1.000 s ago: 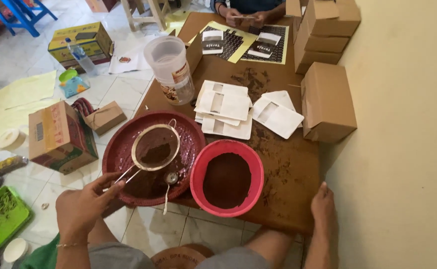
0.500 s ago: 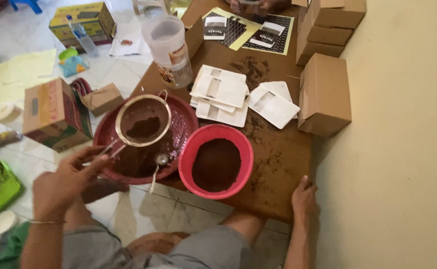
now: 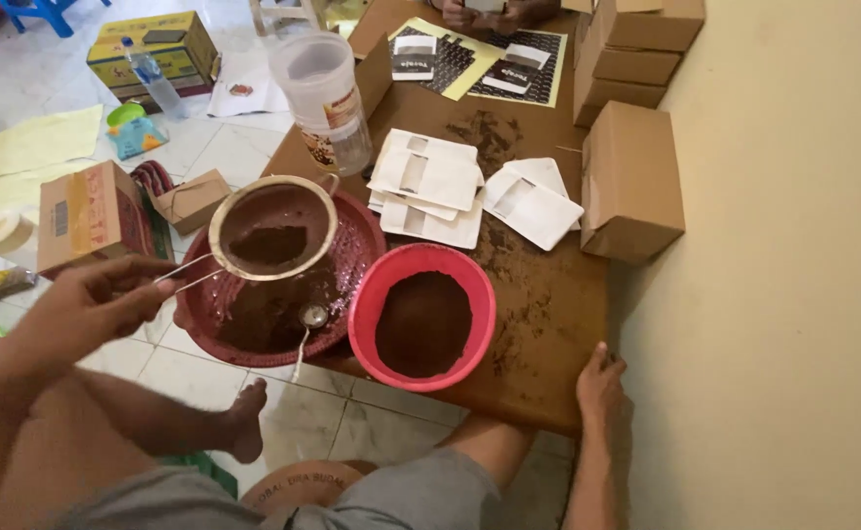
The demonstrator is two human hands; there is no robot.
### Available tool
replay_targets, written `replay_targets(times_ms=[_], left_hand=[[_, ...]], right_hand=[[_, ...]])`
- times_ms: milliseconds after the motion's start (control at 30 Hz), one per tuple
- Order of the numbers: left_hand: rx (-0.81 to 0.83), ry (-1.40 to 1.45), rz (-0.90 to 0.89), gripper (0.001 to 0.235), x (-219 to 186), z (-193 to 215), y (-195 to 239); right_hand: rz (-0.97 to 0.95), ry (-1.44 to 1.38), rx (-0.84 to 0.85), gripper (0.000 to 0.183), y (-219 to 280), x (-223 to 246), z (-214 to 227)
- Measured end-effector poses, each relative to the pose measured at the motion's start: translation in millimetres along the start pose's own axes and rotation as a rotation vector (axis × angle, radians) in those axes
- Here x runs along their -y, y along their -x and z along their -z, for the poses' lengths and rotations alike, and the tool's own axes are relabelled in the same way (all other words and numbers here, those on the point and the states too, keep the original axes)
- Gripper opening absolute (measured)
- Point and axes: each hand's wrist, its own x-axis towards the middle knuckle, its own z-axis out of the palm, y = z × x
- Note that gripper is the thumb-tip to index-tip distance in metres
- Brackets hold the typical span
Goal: The person scoops a dark brown powder from a large red tray using a spoon and sifts it through a mesh strainer into a pink bowl. They repeatedly transfer the powder and shake the strainer to separate the fine powder from larger clumps.
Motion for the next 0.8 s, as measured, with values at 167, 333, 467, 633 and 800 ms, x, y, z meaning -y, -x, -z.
replay_targets(times_ms=[167,333,467,633,800], left_hand=[[0.116,-0.399,0.087,0.040,-55.6,22.8,-23.0],[0.339,-0.309,0.044,0.036,-61.7,34.9,-65.3],[0.383,-0.411,0.016,0.045,-58.3,28.6,-81.3],[0.483,-0.236,0.006,0.039,-37.2,7.8,-106.6],[0.512,-0.234,-0.218,0.044,9.3,-39.4,-135.6]], right_hand=[[0.057,0.007,-0.042,0.086,-26.8,-22.2,-16.5],[0.056,-0.081,-0.042,0.077,-22.1,-19.5,-13.5],[0.022,0.004,-0.034,0.081,-16.5,-14.4,-5.7],[-0.009,0.055,-0.031,0.082,-2.9,0.8,2.2],[-0.081,0.048,-0.064,0.082,-14.8,2.6,-5.2]])
